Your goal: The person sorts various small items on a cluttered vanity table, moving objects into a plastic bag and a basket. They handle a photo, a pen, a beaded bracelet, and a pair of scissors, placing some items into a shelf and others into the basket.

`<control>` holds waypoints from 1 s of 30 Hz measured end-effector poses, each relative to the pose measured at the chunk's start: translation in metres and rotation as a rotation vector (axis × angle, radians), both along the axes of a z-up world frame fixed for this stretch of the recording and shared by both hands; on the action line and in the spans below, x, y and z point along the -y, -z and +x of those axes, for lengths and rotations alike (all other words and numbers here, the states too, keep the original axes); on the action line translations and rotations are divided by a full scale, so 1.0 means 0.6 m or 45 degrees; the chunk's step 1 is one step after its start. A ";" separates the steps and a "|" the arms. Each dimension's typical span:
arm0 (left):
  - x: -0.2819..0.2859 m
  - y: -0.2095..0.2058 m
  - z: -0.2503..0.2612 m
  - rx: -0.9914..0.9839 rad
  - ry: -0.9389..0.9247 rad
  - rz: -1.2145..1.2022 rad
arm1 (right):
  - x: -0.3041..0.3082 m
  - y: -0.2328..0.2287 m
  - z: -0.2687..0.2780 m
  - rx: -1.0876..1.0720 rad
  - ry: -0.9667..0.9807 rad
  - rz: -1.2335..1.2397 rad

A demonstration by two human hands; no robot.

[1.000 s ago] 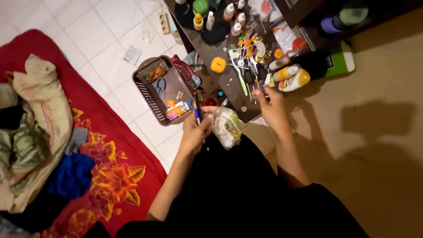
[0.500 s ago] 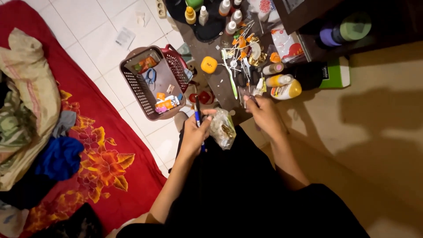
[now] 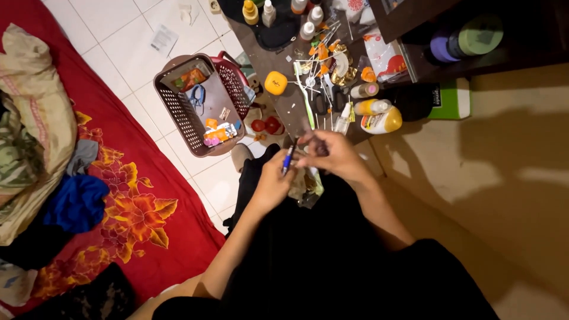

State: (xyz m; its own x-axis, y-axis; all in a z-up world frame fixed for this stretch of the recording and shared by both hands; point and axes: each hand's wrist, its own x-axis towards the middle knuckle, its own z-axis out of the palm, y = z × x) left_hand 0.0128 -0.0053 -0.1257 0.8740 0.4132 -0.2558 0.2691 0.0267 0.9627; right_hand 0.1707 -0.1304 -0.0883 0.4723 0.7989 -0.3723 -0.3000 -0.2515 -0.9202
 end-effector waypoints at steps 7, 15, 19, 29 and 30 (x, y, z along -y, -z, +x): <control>0.005 -0.039 0.010 -0.031 -0.027 0.062 | -0.038 0.017 0.049 -0.109 0.182 0.013; -0.011 -0.038 -0.023 -0.192 -0.159 -0.039 | -0.040 0.326 0.116 1.261 0.226 -0.944; -0.012 -0.039 -0.041 -0.209 -0.188 -0.020 | -0.059 0.322 0.121 1.211 0.145 -1.111; -0.014 -0.031 -0.075 -0.309 -0.296 -0.061 | -0.088 0.284 0.136 1.268 -0.001 -1.295; -0.013 -0.026 -0.079 -0.315 -0.306 -0.073 | -0.088 0.287 0.141 1.260 0.005 -1.303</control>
